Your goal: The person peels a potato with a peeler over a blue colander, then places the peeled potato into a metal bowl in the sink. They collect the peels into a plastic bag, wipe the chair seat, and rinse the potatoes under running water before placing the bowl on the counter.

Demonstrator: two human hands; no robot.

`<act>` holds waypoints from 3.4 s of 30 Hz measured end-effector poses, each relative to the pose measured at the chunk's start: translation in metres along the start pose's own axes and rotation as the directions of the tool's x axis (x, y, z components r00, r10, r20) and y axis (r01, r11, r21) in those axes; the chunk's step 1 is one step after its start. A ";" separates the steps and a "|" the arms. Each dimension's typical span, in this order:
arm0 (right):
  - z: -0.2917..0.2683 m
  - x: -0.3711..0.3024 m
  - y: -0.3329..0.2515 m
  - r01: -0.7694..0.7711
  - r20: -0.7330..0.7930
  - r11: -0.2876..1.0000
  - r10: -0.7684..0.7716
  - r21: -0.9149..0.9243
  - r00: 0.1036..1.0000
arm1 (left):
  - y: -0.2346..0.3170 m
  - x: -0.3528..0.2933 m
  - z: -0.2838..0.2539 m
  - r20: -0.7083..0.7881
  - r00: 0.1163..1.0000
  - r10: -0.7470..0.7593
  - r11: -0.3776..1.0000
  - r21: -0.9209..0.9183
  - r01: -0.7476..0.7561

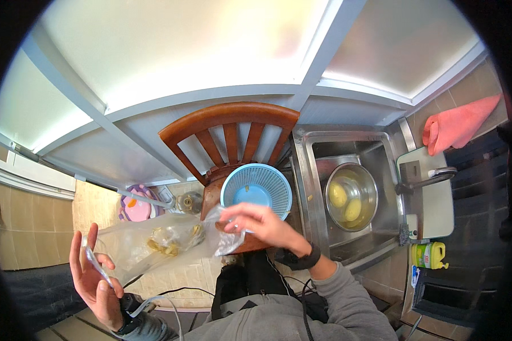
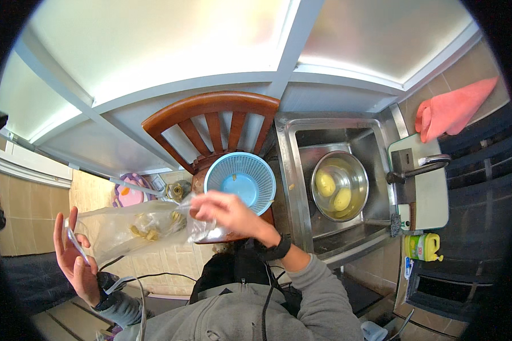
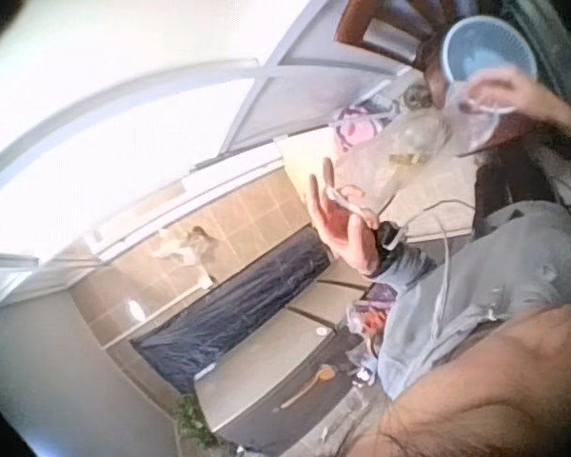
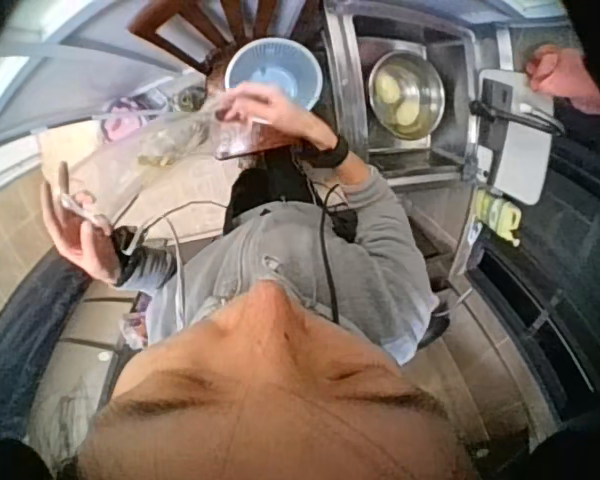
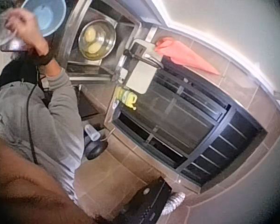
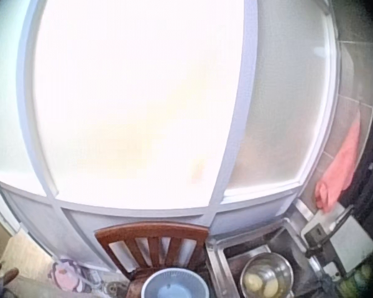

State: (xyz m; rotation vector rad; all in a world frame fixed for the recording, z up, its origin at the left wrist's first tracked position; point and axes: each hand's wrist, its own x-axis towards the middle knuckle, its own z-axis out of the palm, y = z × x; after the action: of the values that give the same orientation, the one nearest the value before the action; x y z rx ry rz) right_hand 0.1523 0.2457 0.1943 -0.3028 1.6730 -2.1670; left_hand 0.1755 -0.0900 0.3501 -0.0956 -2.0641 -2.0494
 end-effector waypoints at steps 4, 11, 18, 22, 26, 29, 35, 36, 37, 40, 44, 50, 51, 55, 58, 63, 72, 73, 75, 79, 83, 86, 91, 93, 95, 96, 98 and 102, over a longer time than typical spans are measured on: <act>-0.086 0.041 0.095 -0.408 -0.508 0.819 0.170 -0.404 0.844 | -0.010 -0.008 -0.007 0.038 0.990 -0.138 0.987 0.085 0.135; -0.177 0.121 0.364 -0.883 -0.803 0.450 0.471 -0.137 0.365 | -0.055 -0.032 0.000 -0.086 0.890 -0.447 0.873 0.174 0.455; -0.191 0.145 0.447 -0.832 -0.919 0.552 0.357 0.065 0.165 | -0.118 -0.033 0.007 -0.111 0.731 -0.673 0.718 0.135 0.682; -0.177 0.143 0.456 -0.817 -0.963 0.572 0.172 -0.075 0.209 | -0.141 -0.037 0.001 -0.187 0.666 -0.722 0.651 0.144 0.746; -0.176 0.146 0.447 -0.845 -0.871 0.497 0.304 -0.199 0.385 | -0.149 -0.041 -0.009 -0.200 0.622 -0.757 0.613 0.113 0.782; -0.175 0.149 0.395 -0.857 -0.803 0.505 0.466 -0.105 0.372 | -0.149 -0.042 -0.011 -0.170 0.660 -0.732 0.654 0.097 0.750; -0.059 0.116 0.204 -0.206 -0.719 0.906 -0.138 -0.369 0.682 | -0.138 -0.043 -0.003 -0.116 0.765 -0.633 0.751 0.148 0.644; -0.027 0.108 0.180 -0.125 -0.622 0.917 -0.152 -0.378 0.768 | -0.137 -0.043 -0.001 -0.079 0.778 -0.623 0.768 0.124 0.628; 0.003 0.103 0.162 -0.044 -0.512 0.945 -0.135 -0.323 0.849 | -0.135 -0.043 0.000 -0.042 0.788 -0.614 0.783 0.101 0.614; 0.060 0.089 0.141 0.060 -0.088 0.880 -0.114 -0.470 0.990 | -0.132 -0.046 0.007 0.017 0.815 -0.579 0.814 0.065 0.577; 0.067 0.078 0.155 0.063 -0.040 0.873 -0.094 -0.484 0.995 | -0.136 -0.047 0.013 0.102 0.834 -0.543 0.837 -0.011 0.547; 0.062 0.059 0.186 0.123 0.262 0.710 0.090 -0.693 0.961 | -0.153 -0.049 0.029 0.191 0.832 -0.520 0.836 -0.086 0.542; 0.066 0.057 0.191 0.038 0.131 0.683 0.085 -0.729 0.988 | -0.154 -0.049 0.030 0.202 0.831 -0.518 0.835 -0.090 0.542; 0.072 0.056 0.206 -0.035 0.038 0.623 0.104 -0.782 0.994 | -0.156 -0.054 0.030 0.207 0.808 -0.552 0.812 -0.086 0.577; 0.060 0.058 0.200 0.054 0.125 0.678 0.057 -0.733 0.991 | -0.160 -0.058 0.027 0.173 0.798 -0.578 0.792 -0.116 0.599; -0.004 0.032 0.165 -0.206 -0.469 0.730 -0.176 -0.652 0.865 | -0.168 -0.066 0.017 0.097 0.774 -0.625 0.767 -0.107 0.633; -0.115 -0.048 0.224 -0.919 -0.933 0.208 0.062 -0.335 0.354 | -0.180 -0.073 0.009 0.103 0.779 -0.619 0.770 -0.116 0.627; -0.117 -0.049 0.229 -0.916 -0.940 0.254 0.062 -0.309 0.335 | -0.180 -0.074 0.008 0.095 0.779 -0.620 0.772 -0.106 0.627; -0.118 -0.049 0.229 -0.892 -0.901 0.150 0.010 -0.427 0.433 | -0.181 -0.075 0.005 0.073 0.784 -0.616 0.778 -0.099 0.621; -0.118 -0.046 0.207 -0.854 -0.859 0.105 0.011 -0.509 0.513 | -0.181 -0.078 -0.004 0.051 0.786 -0.616 0.779 -0.104 0.618; -0.117 -0.016 0.208 -0.666 -0.671 0.217 0.061 -0.714 0.739 | -0.183 -0.083 -0.007 0.039 0.780 -0.625 0.772 -0.116 0.625; -0.118 0.033 0.239 -0.563 -0.537 0.300 0.170 -0.770 0.826 | -0.186 -0.085 -0.005 0.052 0.776 -0.628 0.767 -0.123 0.629; -0.141 0.093 0.305 -0.633 -0.519 0.104 0.479 -0.767 0.708 | -0.206 -0.076 0.017 0.145 0.774 -0.616 0.764 -0.128 0.632; -0.155 0.096 0.326 -0.597 -0.490 -0.011 0.584 -0.802 0.647 | -0.218 -0.076 0.038 0.152 0.747 -0.647 0.743 -0.096 0.662; -0.168 0.090 0.343 -0.573 -0.463 -0.071 0.675 -0.816 0.575 | -0.236 -0.072 0.058 0.193 0.689 -0.699 0.681 -0.116 0.723; -0.174 0.086 0.351 -0.520 -0.428 -0.129 0.747 -0.844 0.509 | -0.245 -0.071 0.069 0.199 0.679 -0.707 0.665 -0.141 0.733; -0.181 0.077 0.365 -0.413 -0.384 -0.204 0.823 -0.888 0.419 | -0.267 -0.071 0.089 0.187 0.619 -0.763 0.601 -0.149 0.785; -0.184 0.068 0.389 -0.270 -0.339 -0.246 0.856 -0.931 0.390 | -0.325 -0.072 0.133 0.109 0.533 -0.839 0.535 -0.008 0.845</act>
State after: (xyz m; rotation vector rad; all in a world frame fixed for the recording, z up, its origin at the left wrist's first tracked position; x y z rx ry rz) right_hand 0.0835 0.2952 -0.2329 -0.1568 1.9201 0.1172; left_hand 0.1628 0.0445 0.0183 1.0522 -2.3595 -2.6289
